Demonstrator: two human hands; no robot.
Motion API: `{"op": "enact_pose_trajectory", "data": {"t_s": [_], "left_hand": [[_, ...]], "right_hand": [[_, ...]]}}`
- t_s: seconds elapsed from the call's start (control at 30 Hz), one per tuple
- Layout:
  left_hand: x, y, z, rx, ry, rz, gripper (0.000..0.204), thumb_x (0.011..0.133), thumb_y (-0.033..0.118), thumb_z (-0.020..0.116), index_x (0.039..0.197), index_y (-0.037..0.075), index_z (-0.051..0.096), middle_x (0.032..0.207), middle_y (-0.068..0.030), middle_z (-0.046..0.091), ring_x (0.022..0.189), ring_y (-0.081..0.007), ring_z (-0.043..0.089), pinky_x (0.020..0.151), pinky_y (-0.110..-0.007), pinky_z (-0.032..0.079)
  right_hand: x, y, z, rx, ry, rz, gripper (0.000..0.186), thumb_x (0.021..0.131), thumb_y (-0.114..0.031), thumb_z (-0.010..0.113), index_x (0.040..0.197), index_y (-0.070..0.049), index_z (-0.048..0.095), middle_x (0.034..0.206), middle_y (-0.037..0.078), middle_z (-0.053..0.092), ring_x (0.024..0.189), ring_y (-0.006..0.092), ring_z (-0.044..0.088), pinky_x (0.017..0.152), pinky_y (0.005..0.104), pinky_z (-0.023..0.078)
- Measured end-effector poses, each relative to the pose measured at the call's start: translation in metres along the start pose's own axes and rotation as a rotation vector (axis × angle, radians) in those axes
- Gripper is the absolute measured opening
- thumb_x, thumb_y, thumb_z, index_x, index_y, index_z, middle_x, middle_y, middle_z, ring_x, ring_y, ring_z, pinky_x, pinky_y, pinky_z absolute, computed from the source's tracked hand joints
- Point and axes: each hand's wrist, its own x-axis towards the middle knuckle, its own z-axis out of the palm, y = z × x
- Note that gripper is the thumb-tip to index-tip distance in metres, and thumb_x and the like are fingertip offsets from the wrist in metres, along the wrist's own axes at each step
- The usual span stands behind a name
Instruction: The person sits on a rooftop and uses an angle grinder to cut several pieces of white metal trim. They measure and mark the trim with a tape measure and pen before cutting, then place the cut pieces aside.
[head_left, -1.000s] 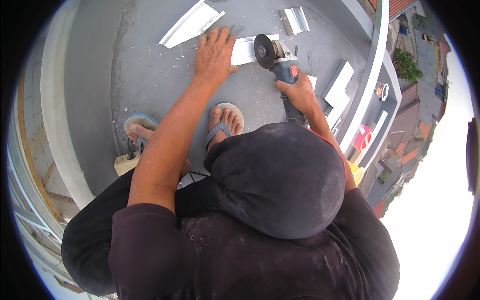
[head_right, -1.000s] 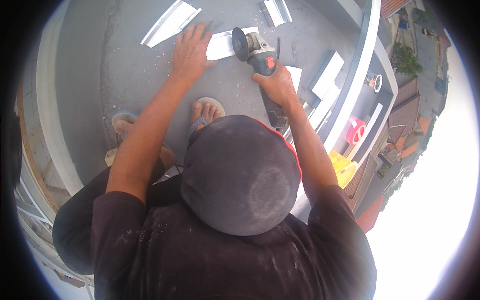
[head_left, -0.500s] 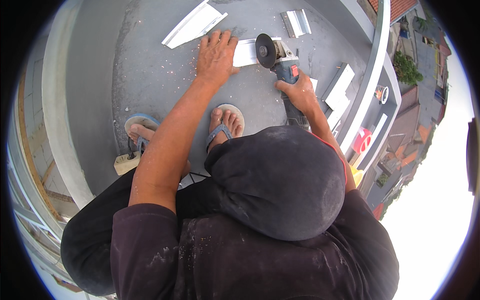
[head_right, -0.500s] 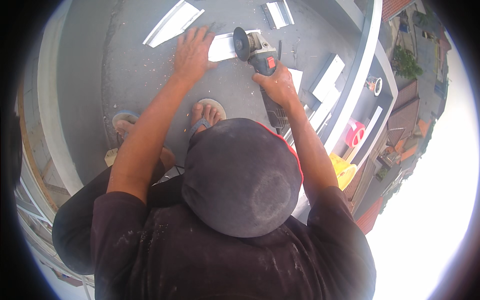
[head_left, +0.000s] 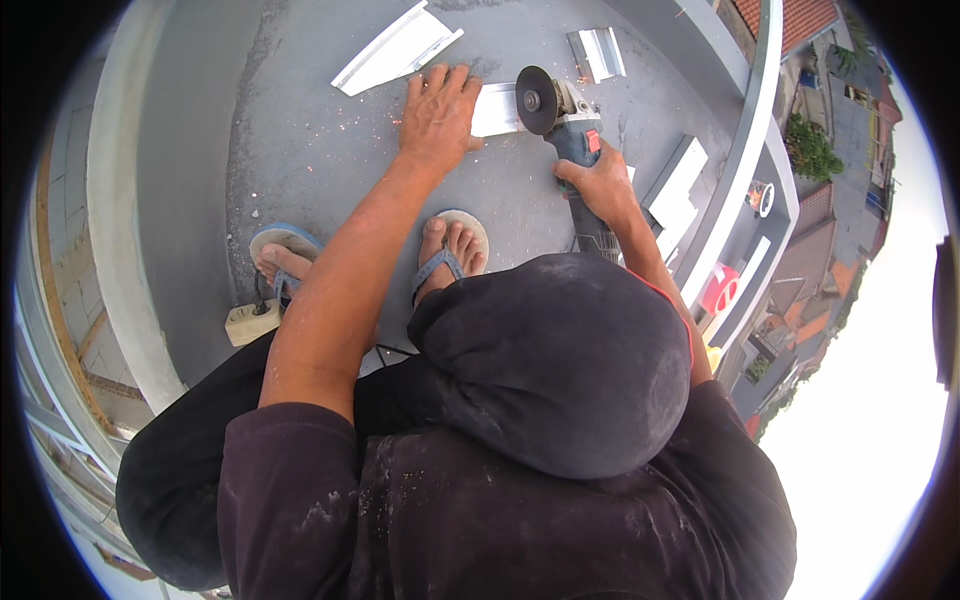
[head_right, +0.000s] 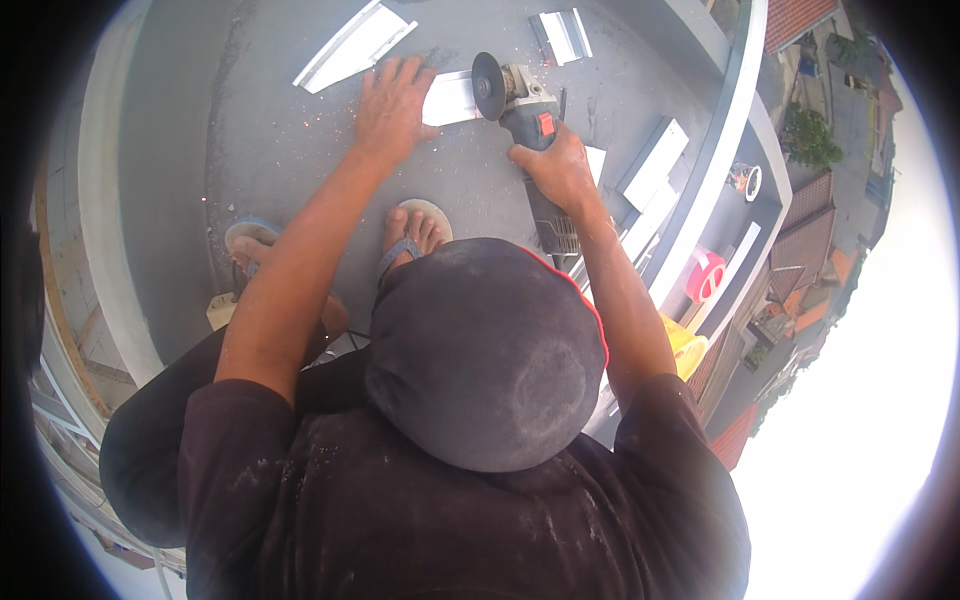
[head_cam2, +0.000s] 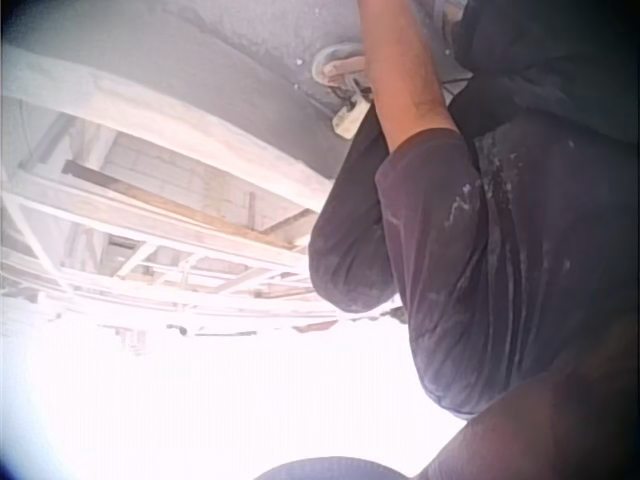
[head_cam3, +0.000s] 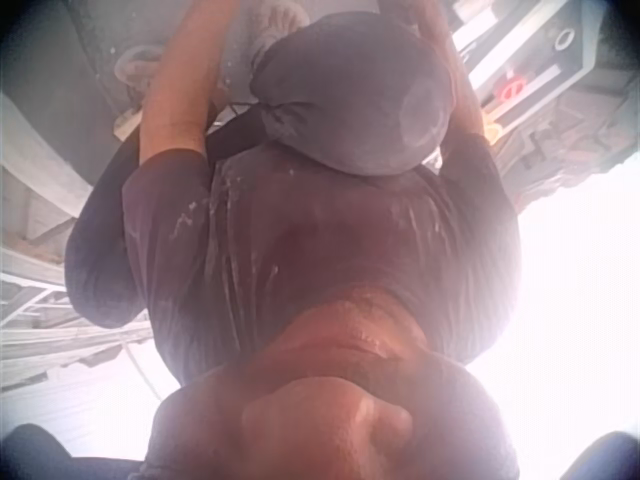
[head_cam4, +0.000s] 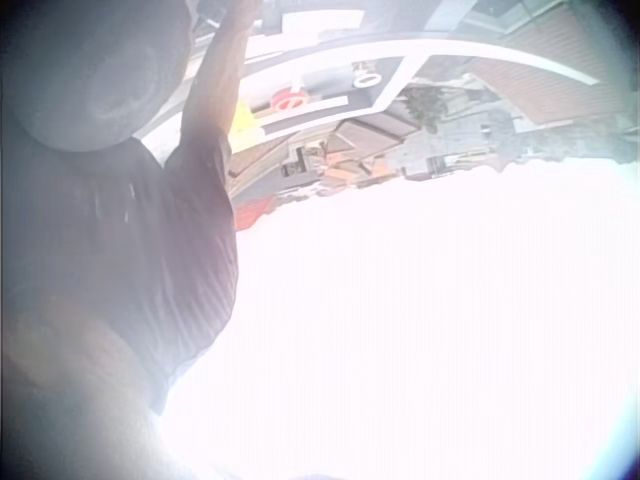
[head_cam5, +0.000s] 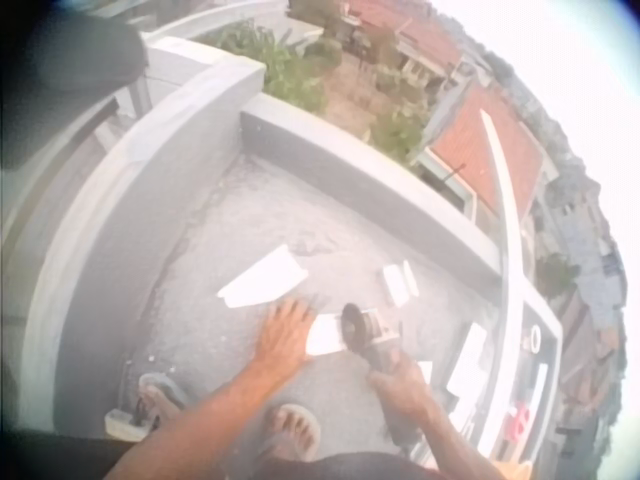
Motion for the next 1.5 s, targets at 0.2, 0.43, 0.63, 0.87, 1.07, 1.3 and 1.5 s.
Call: {"op": "enact_pose_trajectory", "data": {"t_s": [0.2,0.43,0.63,0.87,1.07,1.3,1.5], "left_hand": [[0.004,0.003,-0.007,0.012,-0.043,-0.017,0.085,0.070,0.040,0.102,0.144,0.015,0.069,0.147,-0.0023,0.062,0.141,-0.0248,0.050,0.116,-0.045,0.040],[0.001,0.000,0.000,-0.007,-0.012,0.002,0.085,0.067,0.036,0.102,0.142,0.014,0.068,0.150,-0.0050,0.059,0.139,-0.0283,0.052,0.111,-0.048,0.042],[0.002,0.002,-0.004,0.021,-0.036,-0.009,0.079,0.070,0.037,0.102,0.138,0.014,0.071,0.141,-0.0027,0.062,0.135,-0.0250,0.053,0.110,-0.044,0.042],[0.003,0.011,-0.024,0.009,0.128,0.045,0.083,0.075,0.034,0.099,0.144,0.012,0.060,0.135,-0.0084,0.061,0.126,-0.0273,0.058,0.102,-0.046,0.046],[0.001,0.006,-0.020,-0.072,0.103,0.115,0.076,0.078,0.037,0.097,0.139,0.010,0.061,0.127,-0.0096,0.065,0.117,-0.0290,0.063,0.091,-0.044,0.052],[0.010,0.002,-0.014,-0.231,0.156,-0.019,0.059,0.081,0.044,0.095,0.118,0.008,0.067,0.104,-0.0085,0.073,0.098,-0.0311,0.067,0.078,-0.048,0.058],[0.005,-0.008,-0.007,-0.135,0.187,0.004,0.052,0.080,0.053,0.093,0.095,0.006,0.075,0.100,-0.0065,0.072,0.101,-0.0296,0.071,0.078,-0.045,0.059]], "right_hand": [[0.008,0.011,0.001,-0.041,0.003,0.034,0.062,0.077,-0.034,0.085,0.120,0.008,0.072,0.104,0.022,0.078,0.096,0.0326,0.076,0.091,0.0437,0.058],[0.002,-0.010,-0.003,-0.006,-0.016,0.029,0.063,0.078,-0.034,0.085,0.122,0.010,0.071,0.104,0.022,0.078,0.098,0.0315,0.076,0.091,0.0437,0.058],[0.008,-0.014,-0.002,0.052,-0.011,0.044,0.065,0.080,-0.033,0.086,0.126,0.010,0.070,0.108,0.021,0.077,0.097,0.0311,0.075,0.091,0.0440,0.058],[-0.009,-0.047,-0.027,0.320,0.119,-0.020,0.058,0.082,-0.031,0.085,0.123,0.006,0.067,0.102,0.016,0.074,0.088,0.0258,0.073,0.084,0.0420,0.059],[-0.057,-0.037,-0.050,0.325,0.192,-0.061,0.052,0.082,-0.028,0.085,0.118,0.005,0.068,0.099,0.014,0.075,0.085,0.0223,0.072,0.081,0.0400,0.059],[-0.073,-0.009,-0.029,0.240,0.135,0.017,0.052,0.081,-0.029,0.084,0.119,0.003,0.070,0.101,0.013,0.076,0.088,0.0228,0.072,0.087,0.0397,0.058],[-0.059,-0.004,-0.005,0.186,0.146,-0.049,0.045,0.081,-0.027,0.085,0.113,0.003,0.070,0.095,0.010,0.074,0.082,0.0187,0.070,0.078,0.0367,0.058]]}}
